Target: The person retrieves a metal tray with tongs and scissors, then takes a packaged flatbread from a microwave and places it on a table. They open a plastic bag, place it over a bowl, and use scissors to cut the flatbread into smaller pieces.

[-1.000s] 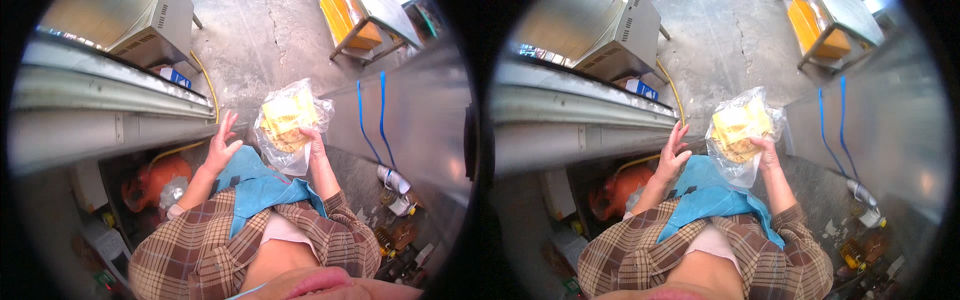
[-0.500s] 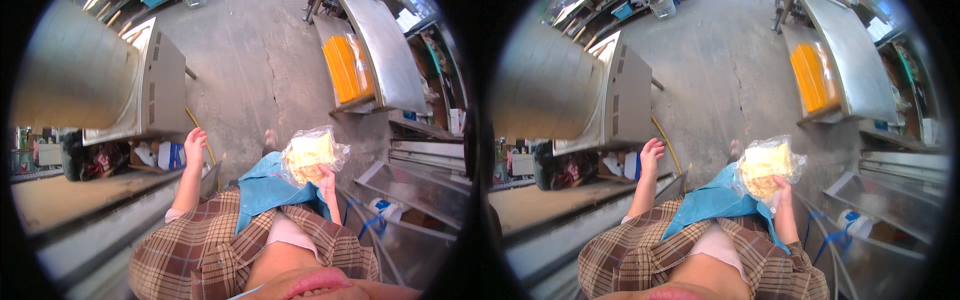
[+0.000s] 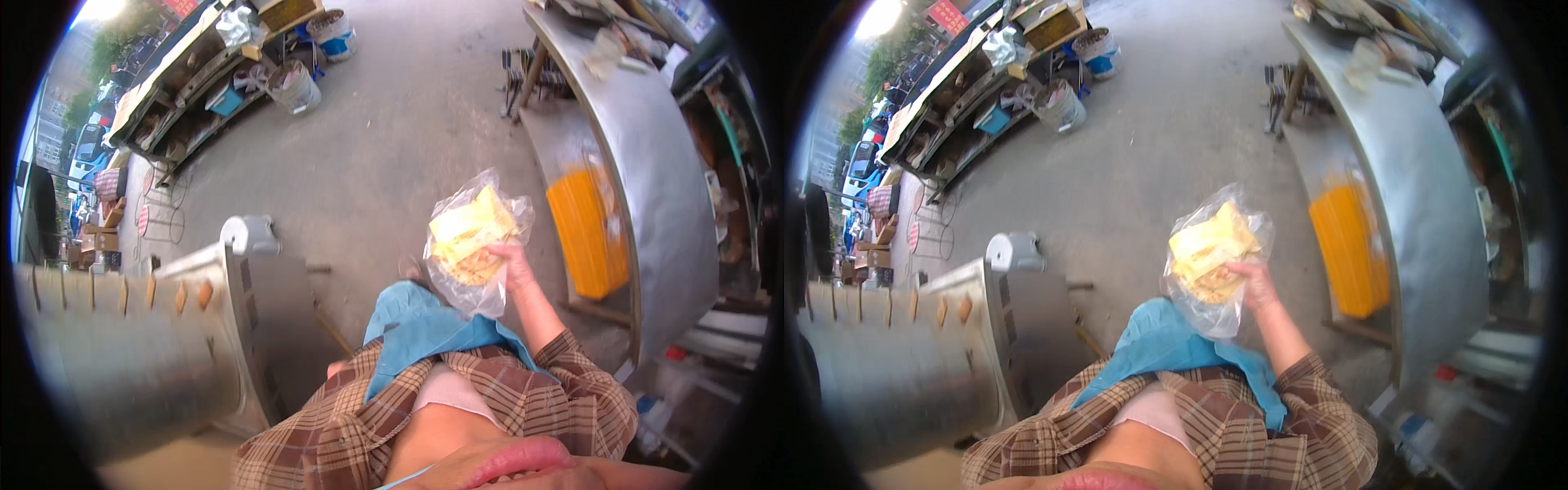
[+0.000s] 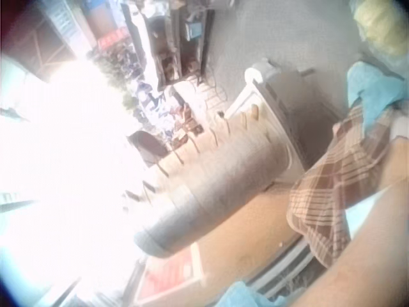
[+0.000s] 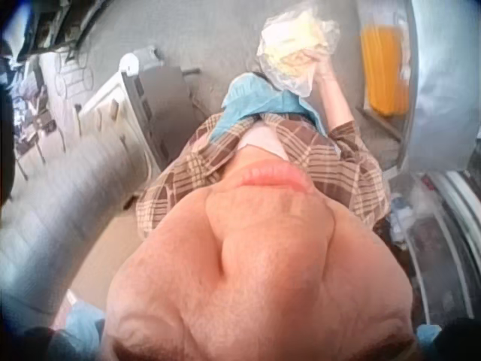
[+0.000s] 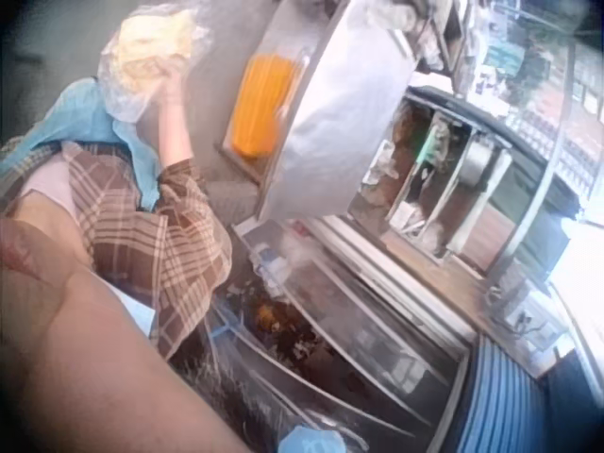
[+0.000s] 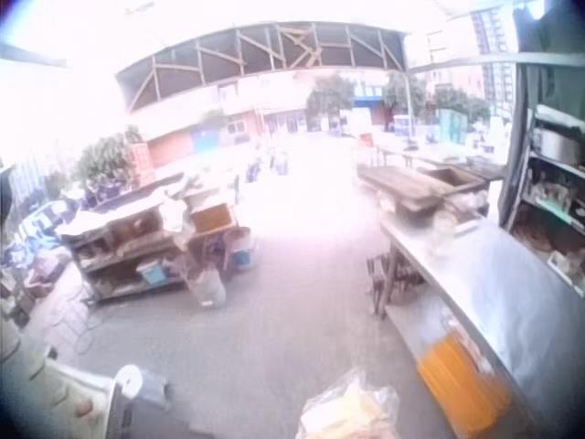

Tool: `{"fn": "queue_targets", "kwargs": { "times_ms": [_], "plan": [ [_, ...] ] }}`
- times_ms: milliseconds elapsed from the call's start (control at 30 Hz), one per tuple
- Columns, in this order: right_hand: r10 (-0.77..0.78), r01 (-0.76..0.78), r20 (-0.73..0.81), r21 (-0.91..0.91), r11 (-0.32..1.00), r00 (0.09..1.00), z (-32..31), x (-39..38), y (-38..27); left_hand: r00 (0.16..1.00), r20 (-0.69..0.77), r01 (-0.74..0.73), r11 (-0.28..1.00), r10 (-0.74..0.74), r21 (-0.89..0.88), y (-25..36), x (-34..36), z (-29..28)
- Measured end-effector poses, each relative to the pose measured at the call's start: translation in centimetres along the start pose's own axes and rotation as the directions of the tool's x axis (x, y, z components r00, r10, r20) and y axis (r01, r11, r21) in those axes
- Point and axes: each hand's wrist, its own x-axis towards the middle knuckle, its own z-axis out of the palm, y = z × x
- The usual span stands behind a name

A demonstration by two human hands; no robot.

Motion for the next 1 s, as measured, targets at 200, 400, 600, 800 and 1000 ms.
{"fn": "queue_targets", "kwargs": {
  "times_ms": [200,400,600,800,1000],
  "plan": [
    [-0.101,0.058,-0.196,-0.215,0.975,0.975,4.9,13.4,-5.4,0.936,-0.274,0.204,0.294,0.220,0.934,11.9,14.1,-13.0],
    [-0.038,-0.004,-0.292,-0.144,0.990,0.956,9.2,24.5,-13.9,0.876,-0.442,-0.069,0.859,-0.191,-0.507,42.2,37.6,-27.8],
    [-0.090,0.090,-0.285,-0.015,0.996,0.954,10.1,41.4,-22.6,0.879,-0.409,-0.367,0.896,0.246,-0.249,69.9,52.6,-36.1],
    [-0.121,0.153,-0.193,0.164,0.974,0.974,12.9,59.1,-32.3,0.974,-0.204,-0.123,0.985,0.096,-0.123,70.1,58.8,-37.8],
    [-0.193,0.198,-0.154,0.021,0.980,0.969,18.1,75.4,-43.4,0.975,-0.198,0.004,0.888,0.098,0.460,69.1,71.0,-46.8]
  ]
}}
